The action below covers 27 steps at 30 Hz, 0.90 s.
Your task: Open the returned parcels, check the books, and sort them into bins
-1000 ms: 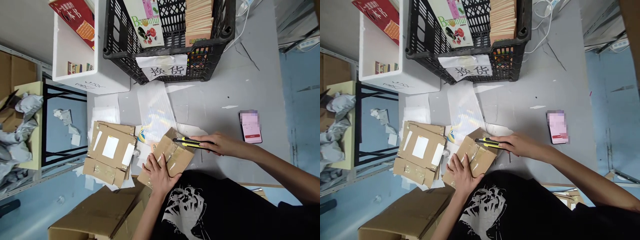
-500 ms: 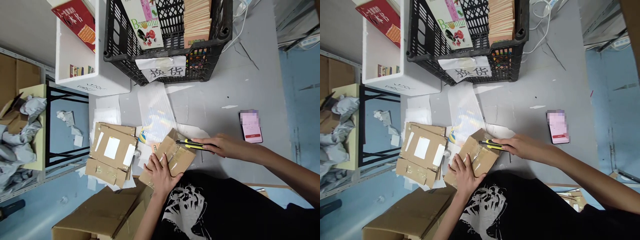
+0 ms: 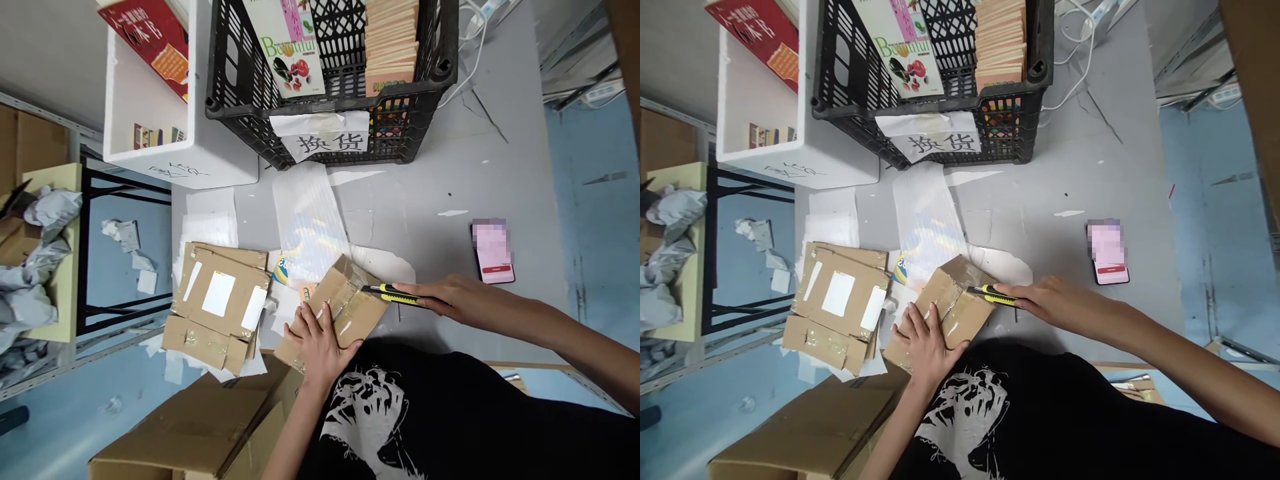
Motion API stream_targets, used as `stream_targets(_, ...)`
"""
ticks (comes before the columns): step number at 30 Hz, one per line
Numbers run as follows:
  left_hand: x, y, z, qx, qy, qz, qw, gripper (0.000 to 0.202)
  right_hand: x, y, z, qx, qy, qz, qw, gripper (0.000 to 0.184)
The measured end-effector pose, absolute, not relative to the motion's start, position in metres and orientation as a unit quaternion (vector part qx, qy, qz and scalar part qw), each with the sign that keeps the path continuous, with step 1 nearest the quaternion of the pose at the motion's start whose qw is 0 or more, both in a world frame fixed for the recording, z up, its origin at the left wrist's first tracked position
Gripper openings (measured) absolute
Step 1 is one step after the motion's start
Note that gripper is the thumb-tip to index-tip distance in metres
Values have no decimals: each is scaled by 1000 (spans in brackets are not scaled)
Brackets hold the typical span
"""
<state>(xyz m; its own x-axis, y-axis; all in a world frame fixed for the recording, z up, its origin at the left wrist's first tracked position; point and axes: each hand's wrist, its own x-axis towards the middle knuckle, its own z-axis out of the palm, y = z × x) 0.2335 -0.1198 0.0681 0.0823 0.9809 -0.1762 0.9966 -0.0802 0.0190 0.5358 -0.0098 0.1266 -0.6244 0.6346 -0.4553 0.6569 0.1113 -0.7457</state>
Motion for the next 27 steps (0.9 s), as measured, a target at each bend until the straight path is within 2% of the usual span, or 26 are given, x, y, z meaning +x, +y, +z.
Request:
stream_targets(14, 233, -120, 68, 746, 661, -55, 53, 102, 546, -41, 145, 438, 787, -435, 3, 45)
stream_targets(19, 234, -120, 68, 745, 662, -61, 52, 99, 551, -48, 146, 475, 724, -500, -17, 44)
stream_targets(21, 238, -118, 70, 742, 665, -62, 55, 97, 547, -56, 142, 533, 620, -573, -57, 48)
stream_targets(23, 241, -115, 75, 739, 669, -58, 57, 95, 535, -71, 133, 592, 480, -632, -141, 54)
stream_targets(25, 242, -110, 83, 735, 673, -50, 64, 90, 515, -93, 119, 617, 363, -656, -238, 59)
stream_targets(27, 235, -105, 94, 722, 685, -37, 89, 84, 489, -118, 102, 617, 294, -666, -299, 57)
